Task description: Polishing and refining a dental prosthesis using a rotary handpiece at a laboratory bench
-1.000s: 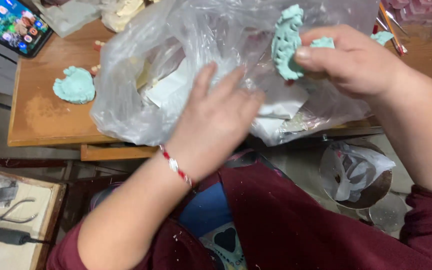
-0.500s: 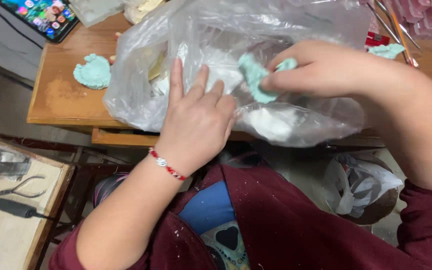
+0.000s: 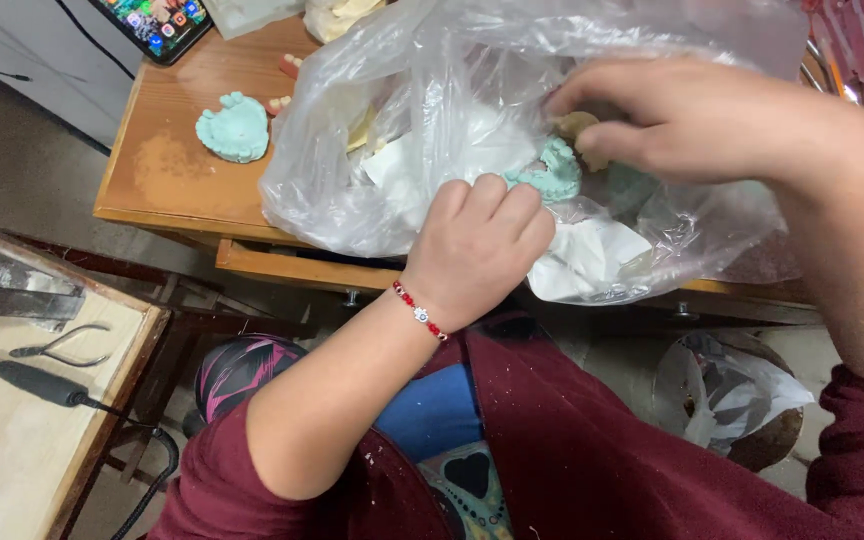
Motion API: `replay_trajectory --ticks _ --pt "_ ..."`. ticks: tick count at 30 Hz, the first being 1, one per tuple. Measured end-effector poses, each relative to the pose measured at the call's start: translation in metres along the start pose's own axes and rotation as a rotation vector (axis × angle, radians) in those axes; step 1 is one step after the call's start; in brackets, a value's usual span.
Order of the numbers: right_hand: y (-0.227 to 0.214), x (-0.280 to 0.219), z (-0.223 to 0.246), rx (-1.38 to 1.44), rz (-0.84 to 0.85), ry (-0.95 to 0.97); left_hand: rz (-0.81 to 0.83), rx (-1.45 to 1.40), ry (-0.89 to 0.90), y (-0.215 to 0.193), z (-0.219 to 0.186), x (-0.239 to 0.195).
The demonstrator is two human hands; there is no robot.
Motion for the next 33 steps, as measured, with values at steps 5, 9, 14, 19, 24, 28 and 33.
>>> replay_trajectory --ticks 5,9,14,19,24,28,33 --pt "0.017 -0.041 -0.018 -0.052 -0.145 -0.171 0.028 0.061 -0.043 0.012 0.003 0.000" --pt "0.049 -0.051 0.003 -0.157 -0.076 0.106 0.021 0.020 -0.088 0.011 0.006 0.004" --pt "0.050 -0.039 -0.013 -0.057 0.059 0.234 0.023 -0.040 -0.096 -0.001 0.007 -0.001" --pt "0.049 -0.044 -0.018 -0.152 0.191 0.310 0.005 -0.046 -0.134 -0.001 0.009 -0.009" --pt "0.069 -0.056 -0.011 -0.148 0.089 0.143 0.063 -0.272 -0.225 -0.014 0.008 -0.007" --pt "0.079 -0.056 -0.006 -0.042 -0.021 0.122 0.133 -0.225 -0.172 -0.013 0.001 -0.011" --pt "0.102 -0.045 -0.027 -0.123 0.013 0.106 0.057 -0.180 -0.155 -0.009 -0.009 -0.020"
Point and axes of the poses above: each hand's wrist, its own x-axis towards the middle knuckle, its own y-axis out of the palm, z = x × y, the point moved 5 cm from there along x, towards the middle knuckle, and after that the axes turned 11 degrees about y, right-handed, at the moved point
